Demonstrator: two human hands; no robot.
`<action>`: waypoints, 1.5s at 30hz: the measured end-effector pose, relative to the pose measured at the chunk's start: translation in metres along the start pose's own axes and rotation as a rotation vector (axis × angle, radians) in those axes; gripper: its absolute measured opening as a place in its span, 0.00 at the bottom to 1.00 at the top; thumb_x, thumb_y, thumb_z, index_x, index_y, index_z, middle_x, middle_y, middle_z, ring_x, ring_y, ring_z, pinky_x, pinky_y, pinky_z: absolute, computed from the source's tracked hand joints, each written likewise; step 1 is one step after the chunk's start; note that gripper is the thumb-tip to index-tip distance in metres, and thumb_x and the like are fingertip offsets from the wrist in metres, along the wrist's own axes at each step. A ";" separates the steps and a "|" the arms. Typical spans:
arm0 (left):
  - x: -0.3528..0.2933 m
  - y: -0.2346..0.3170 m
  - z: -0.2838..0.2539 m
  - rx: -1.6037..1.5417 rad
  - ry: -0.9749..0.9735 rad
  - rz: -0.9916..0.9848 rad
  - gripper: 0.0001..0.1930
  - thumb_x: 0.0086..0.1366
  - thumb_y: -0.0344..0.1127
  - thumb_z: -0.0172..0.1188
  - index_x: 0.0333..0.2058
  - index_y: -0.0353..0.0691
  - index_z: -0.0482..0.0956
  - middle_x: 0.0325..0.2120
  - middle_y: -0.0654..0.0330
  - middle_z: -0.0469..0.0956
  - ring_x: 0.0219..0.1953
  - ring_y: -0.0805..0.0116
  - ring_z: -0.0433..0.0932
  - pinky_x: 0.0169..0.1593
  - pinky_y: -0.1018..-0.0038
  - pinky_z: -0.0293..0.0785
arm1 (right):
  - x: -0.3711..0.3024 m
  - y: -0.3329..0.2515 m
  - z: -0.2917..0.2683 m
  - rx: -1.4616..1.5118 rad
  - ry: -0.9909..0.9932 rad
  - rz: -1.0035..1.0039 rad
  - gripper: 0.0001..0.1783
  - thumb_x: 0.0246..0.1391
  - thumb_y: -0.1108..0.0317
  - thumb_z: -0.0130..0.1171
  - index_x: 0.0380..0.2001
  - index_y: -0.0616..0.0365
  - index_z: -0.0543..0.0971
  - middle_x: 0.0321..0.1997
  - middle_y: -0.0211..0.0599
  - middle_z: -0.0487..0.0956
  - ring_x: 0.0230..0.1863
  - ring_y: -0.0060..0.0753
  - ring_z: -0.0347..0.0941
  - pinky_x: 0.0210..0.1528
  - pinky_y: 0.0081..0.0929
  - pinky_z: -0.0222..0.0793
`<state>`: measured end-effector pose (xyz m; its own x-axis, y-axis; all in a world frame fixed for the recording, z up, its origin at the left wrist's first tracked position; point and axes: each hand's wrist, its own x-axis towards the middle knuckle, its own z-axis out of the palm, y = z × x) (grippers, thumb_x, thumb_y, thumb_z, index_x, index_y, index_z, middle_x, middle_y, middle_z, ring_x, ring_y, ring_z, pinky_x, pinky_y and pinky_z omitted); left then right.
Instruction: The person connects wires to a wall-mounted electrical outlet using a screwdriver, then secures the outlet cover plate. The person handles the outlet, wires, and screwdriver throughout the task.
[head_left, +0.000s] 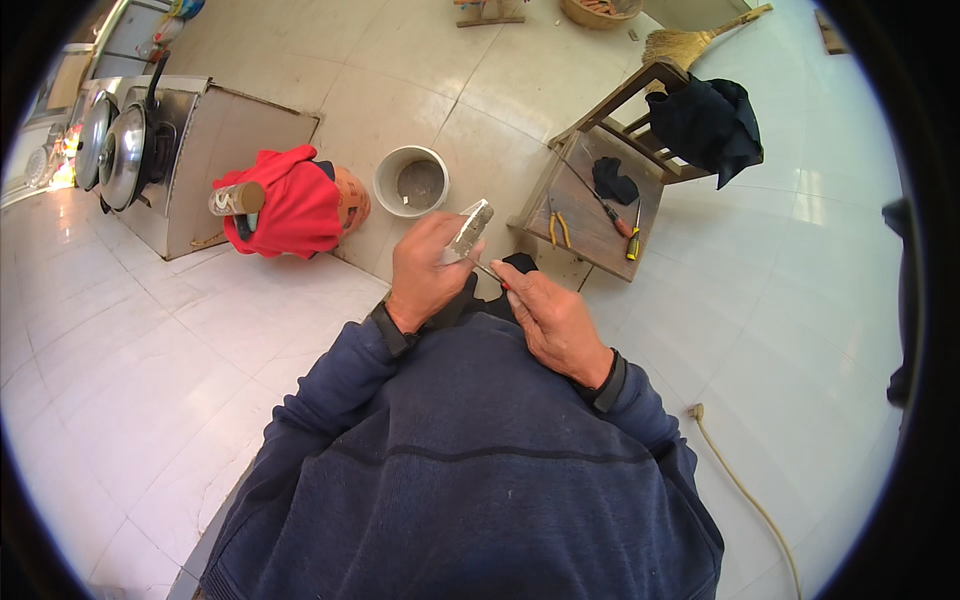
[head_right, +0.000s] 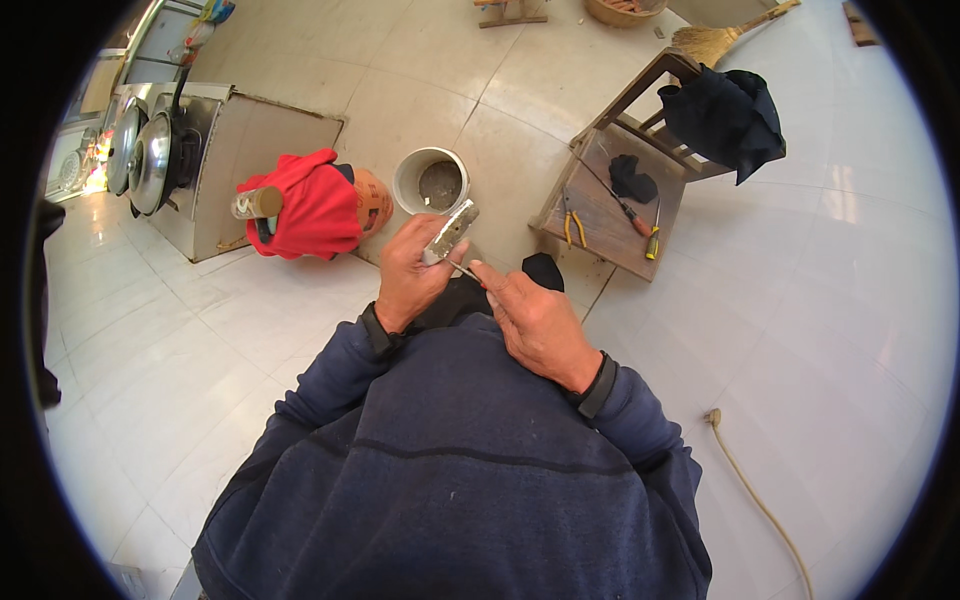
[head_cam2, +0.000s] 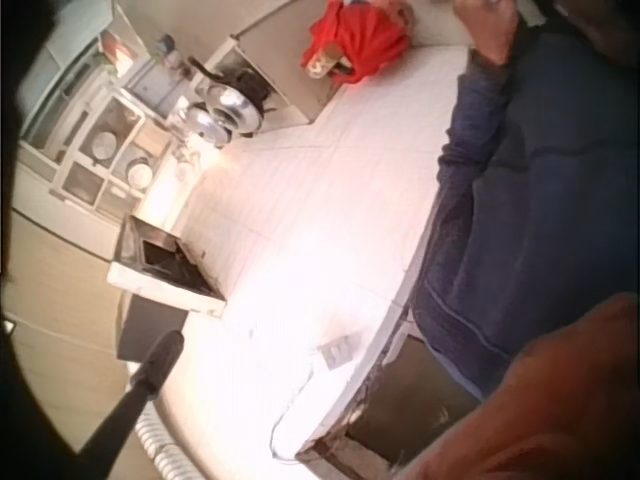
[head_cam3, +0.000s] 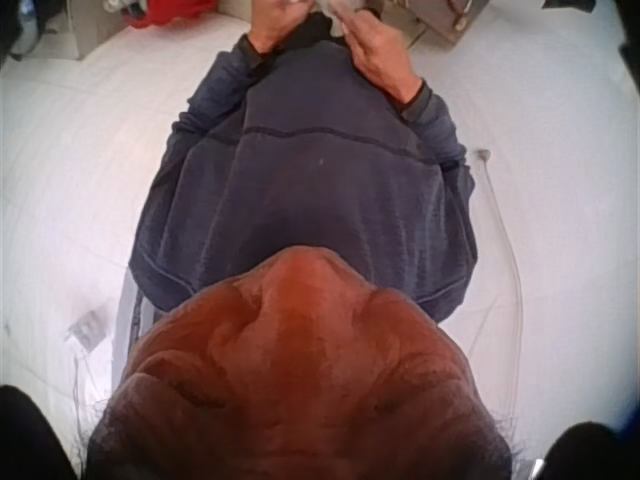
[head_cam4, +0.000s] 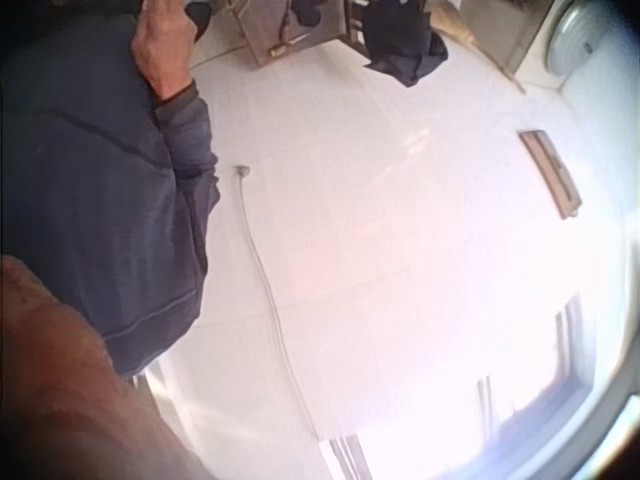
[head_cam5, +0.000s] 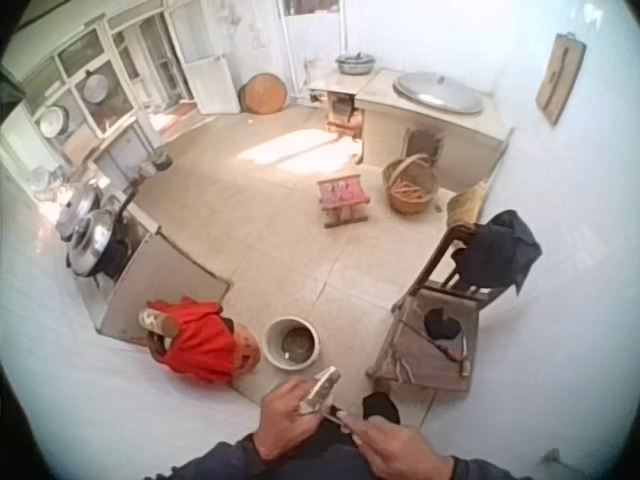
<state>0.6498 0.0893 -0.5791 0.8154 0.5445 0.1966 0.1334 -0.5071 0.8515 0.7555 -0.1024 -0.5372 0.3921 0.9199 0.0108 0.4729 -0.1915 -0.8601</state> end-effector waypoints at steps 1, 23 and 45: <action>-0.001 0.000 -0.003 -0.005 0.007 0.004 0.14 0.56 0.28 0.72 0.42 0.37 0.85 0.38 0.53 0.84 0.39 0.52 0.83 0.43 0.65 0.78 | -0.001 -0.005 0.004 -0.020 0.013 -0.008 0.29 0.62 0.77 0.58 0.67 0.51 0.72 0.33 0.43 0.75 0.31 0.50 0.75 0.33 0.42 0.72; -0.022 0.014 -0.012 0.035 0.140 0.087 0.13 0.53 0.27 0.71 0.39 0.35 0.85 0.38 0.53 0.83 0.39 0.50 0.81 0.44 0.61 0.76 | 0.005 -0.011 -0.007 -0.308 0.020 -0.075 0.33 0.59 0.74 0.61 0.68 0.39 0.74 0.27 0.37 0.72 0.22 0.46 0.73 0.26 0.42 0.72; -0.067 0.016 -0.027 -0.060 0.354 -0.187 0.11 0.56 0.26 0.70 0.39 0.32 0.85 0.38 0.51 0.83 0.39 0.51 0.83 0.44 0.64 0.78 | 0.026 -0.016 0.023 -0.110 -0.105 -0.087 0.26 0.62 0.73 0.58 0.64 0.48 0.77 0.30 0.46 0.78 0.31 0.54 0.77 0.34 0.45 0.72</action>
<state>0.5820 0.0631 -0.5656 0.5346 0.8254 0.1816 0.2197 -0.3432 0.9132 0.7398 -0.0677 -0.5353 0.2643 0.9641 0.0247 0.5875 -0.1406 -0.7969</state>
